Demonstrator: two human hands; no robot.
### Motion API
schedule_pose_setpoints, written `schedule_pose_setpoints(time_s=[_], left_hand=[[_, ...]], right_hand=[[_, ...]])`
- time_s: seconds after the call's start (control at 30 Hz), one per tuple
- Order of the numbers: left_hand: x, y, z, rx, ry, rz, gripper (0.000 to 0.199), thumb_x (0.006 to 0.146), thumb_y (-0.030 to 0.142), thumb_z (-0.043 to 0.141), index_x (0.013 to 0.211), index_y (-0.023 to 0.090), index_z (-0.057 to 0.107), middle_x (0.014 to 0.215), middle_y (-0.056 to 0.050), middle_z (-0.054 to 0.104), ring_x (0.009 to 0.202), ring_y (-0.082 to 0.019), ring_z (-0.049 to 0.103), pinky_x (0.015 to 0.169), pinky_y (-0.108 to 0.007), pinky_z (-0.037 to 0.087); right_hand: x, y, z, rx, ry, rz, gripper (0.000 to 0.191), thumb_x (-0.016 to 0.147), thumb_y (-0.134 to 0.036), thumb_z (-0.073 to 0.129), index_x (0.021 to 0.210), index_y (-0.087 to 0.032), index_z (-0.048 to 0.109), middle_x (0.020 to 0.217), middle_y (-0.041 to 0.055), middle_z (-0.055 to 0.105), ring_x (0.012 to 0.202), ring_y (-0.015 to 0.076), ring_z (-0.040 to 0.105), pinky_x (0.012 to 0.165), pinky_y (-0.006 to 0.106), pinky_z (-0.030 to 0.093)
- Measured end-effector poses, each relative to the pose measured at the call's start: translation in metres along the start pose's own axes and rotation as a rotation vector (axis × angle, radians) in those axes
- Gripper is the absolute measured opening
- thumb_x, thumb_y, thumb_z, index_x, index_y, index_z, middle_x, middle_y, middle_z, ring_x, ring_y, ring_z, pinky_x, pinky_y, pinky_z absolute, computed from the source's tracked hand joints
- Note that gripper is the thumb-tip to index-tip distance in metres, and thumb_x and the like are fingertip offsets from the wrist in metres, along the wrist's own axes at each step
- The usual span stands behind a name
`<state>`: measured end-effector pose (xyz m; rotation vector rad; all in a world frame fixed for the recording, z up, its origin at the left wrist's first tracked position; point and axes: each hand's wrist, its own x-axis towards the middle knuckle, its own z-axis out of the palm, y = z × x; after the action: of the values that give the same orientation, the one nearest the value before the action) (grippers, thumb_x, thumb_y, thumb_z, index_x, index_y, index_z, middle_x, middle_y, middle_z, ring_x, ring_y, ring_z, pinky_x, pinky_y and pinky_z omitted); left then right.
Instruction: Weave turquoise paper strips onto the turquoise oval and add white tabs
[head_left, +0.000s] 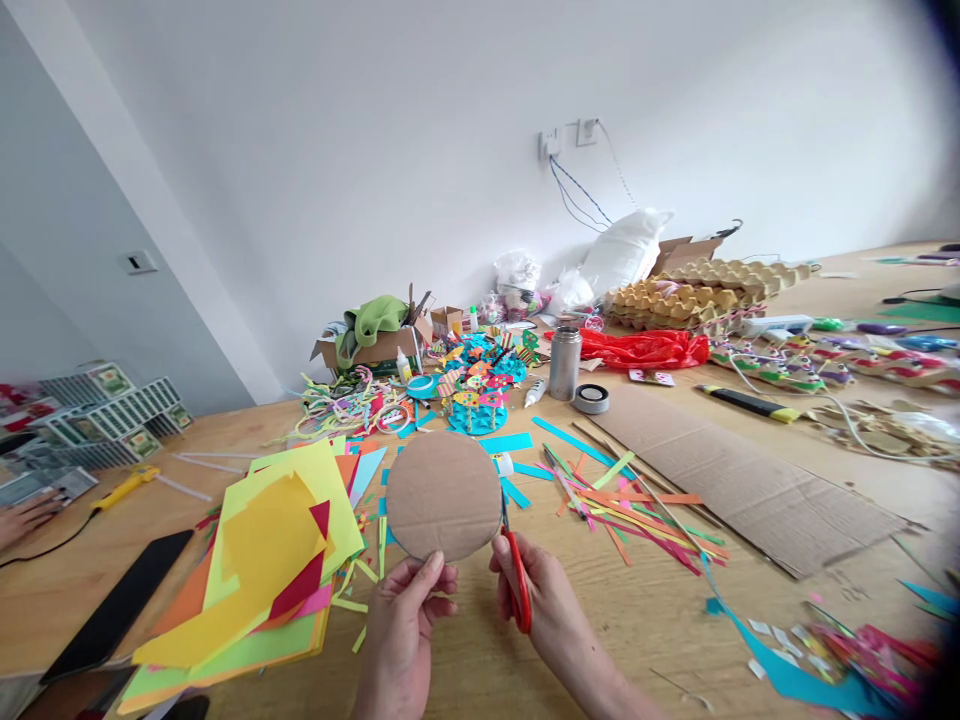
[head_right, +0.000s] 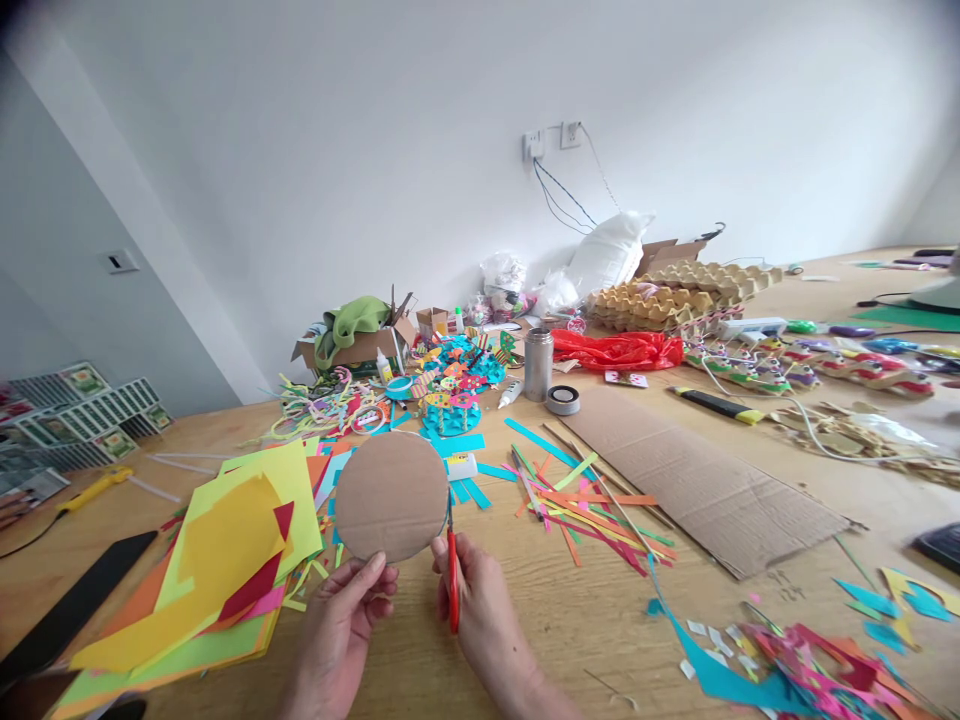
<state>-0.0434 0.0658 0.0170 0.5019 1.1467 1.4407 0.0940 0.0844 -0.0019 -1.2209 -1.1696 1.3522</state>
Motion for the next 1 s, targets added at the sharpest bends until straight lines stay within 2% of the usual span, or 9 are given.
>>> schedule_pose_setpoints(time_s=[0.23, 0.53, 1.0], left_hand=[[0.002, 0.0, -0.002, -0.019, 0.009, -0.003, 0.033, 0.046, 0.031, 0.091, 0.058, 0.012, 0.068, 0.06, -0.004, 0.069, 0.053, -0.011, 0.061, 0.044, -0.017, 0.048], [0.003, 0.001, -0.002, -0.02, 0.028, 0.055, 0.036, 0.047, 0.031, 0.091, 0.059, 0.014, 0.062, 0.058, 0.0, 0.063, 0.052, -0.011, 0.058, 0.043, -0.018, 0.048], [0.001, 0.001, -0.002, -0.001, 0.026, 0.075, 0.039, 0.045, 0.033, 0.091, 0.059, 0.014, 0.06, 0.056, 0.002, 0.059, 0.05, -0.009, 0.054, 0.042, -0.019, 0.047]], right_hand=[[0.001, -0.002, -0.001, 0.009, 0.012, 0.049, 0.07, 0.063, -0.091, 0.037, 0.065, -0.022, 0.044, 0.039, -0.0055, 0.044, 0.034, 0.0095, 0.04, 0.038, 0.023, 0.027], [0.003, -0.001, -0.009, -0.09, -0.01, -0.058, 0.062, 0.077, -0.082, 0.035, 0.071, -0.021, 0.044, 0.049, -0.0057, 0.045, 0.045, 0.01, 0.041, 0.045, 0.023, 0.031], [0.004, -0.001, -0.013, -0.186, -0.034, -0.077, 0.062, 0.079, -0.08, 0.033, 0.073, -0.02, 0.047, 0.055, -0.0039, 0.046, 0.051, 0.0119, 0.044, 0.05, 0.025, 0.033]])
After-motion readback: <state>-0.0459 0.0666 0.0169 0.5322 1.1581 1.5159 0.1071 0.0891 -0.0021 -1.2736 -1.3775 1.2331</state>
